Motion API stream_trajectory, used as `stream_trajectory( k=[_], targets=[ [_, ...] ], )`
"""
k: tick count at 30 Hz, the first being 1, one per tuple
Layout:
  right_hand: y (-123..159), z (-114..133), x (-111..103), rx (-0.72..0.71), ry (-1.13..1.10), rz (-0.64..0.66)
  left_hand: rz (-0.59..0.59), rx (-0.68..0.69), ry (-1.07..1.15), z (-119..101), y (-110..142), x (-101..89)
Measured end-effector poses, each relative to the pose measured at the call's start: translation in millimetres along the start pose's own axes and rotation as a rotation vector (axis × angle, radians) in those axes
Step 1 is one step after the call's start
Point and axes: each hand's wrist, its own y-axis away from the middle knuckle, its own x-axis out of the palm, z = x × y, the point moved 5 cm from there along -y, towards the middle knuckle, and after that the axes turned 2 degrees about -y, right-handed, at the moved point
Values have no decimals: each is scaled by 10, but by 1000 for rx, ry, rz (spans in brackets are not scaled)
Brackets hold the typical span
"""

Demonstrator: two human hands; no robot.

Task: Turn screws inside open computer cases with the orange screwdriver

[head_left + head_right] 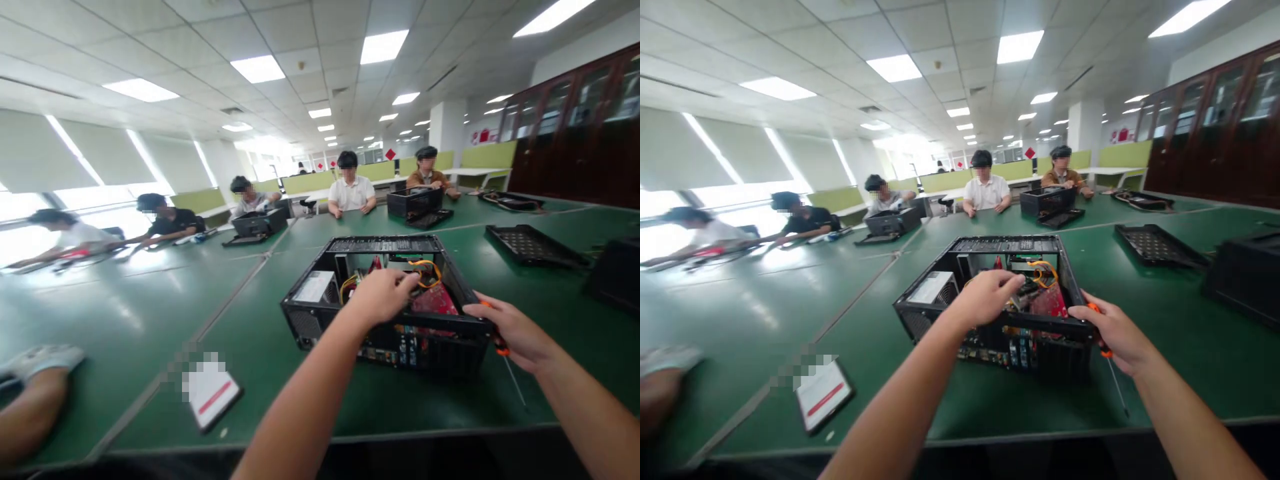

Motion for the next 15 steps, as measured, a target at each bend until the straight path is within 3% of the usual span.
stream_trajectory(
  k=[3,5,9,15],
  targets=[
    [-363,-69,357,-19,20,12,-235,45,71,-57,448,108],
    [-628,-121,702,-58,12,46,-325,-9,7,93,592,223],
    [-1148,-257,1507,-72,-3,116,-470,-216,-152,756,629,323],
    [-1729,-430,2708,-43,59,218,-609,-485,-275,1810,753,242]
  ],
)
